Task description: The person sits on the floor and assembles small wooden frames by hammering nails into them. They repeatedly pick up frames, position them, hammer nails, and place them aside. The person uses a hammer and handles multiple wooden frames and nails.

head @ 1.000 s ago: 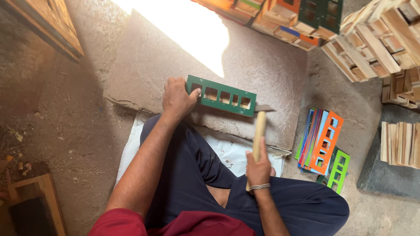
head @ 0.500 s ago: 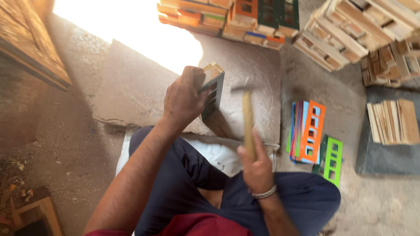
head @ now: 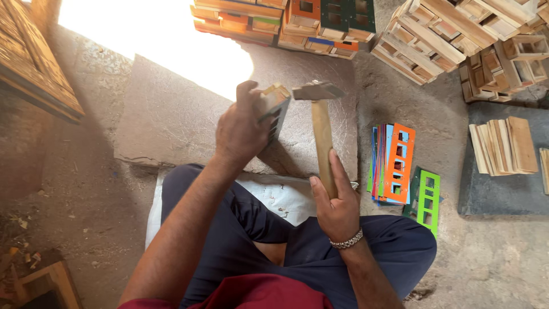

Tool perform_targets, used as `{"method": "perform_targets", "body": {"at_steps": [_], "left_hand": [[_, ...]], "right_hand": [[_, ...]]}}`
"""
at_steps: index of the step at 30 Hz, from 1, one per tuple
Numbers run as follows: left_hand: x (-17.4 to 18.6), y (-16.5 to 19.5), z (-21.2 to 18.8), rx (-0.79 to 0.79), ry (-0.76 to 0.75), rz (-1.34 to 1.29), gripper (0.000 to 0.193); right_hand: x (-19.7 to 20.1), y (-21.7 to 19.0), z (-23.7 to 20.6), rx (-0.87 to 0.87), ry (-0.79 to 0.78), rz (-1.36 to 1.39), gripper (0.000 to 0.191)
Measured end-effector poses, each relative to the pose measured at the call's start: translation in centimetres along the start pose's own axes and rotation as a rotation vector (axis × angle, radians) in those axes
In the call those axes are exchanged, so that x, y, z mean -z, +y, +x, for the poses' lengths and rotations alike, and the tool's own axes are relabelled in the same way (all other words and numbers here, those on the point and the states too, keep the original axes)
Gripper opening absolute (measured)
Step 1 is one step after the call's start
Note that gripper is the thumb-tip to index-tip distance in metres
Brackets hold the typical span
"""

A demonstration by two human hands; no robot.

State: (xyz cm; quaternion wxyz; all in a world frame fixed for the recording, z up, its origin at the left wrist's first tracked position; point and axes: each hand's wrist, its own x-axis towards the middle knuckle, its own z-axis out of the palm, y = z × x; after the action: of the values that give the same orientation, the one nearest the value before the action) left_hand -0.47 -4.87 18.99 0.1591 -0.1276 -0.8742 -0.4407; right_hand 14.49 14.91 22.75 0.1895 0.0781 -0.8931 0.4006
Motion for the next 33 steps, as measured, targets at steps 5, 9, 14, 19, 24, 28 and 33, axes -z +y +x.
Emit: {"method": "perform_targets", "body": {"at_steps": [5,9,14,19,24,28,33], "left_hand": [[2.1,-9.3,0.5,0.227,0.198,-0.12,0.05],[4.8,-17.2,-3.4,0.658,0.307,-0.177,0.04],[5.0,-18.1,-7.7,0.631,-0.039,0.324,0.068],[1.7,-13.9,-4.4,0.092,-0.452,0.568,0.098],[-1.4,-10.4,-1.0,0.085,-0.704,0.691,0.096],[-1.7,-8.1,0.1,0.182,-0.527,0.315,0.082],[-3.7,-5.6,-0.5,0.043,-0.375,-0.072,0.093]], "right_hand": [[-0.2,2.2,-2.1,-0.345,-0.036,0.116,0.072],[-0.6,5.7,-3.7,-0.776,-0.129,0.333,0.075],[-2.3,10.8,-4.5,-0.984,-0.134,0.509,0.079],[-4.2,13.5,-5.2,-1.111,-0.065,0.806,0.079],[-4.8,14.0,-5.7,-1.181,-0.04,0.857,0.079],[-4.9,13.9,-5.7,-1.176,-0.022,0.884,0.079],[-4.9,14.0,-5.2,-1.16,-0.02,0.947,0.076]]}}
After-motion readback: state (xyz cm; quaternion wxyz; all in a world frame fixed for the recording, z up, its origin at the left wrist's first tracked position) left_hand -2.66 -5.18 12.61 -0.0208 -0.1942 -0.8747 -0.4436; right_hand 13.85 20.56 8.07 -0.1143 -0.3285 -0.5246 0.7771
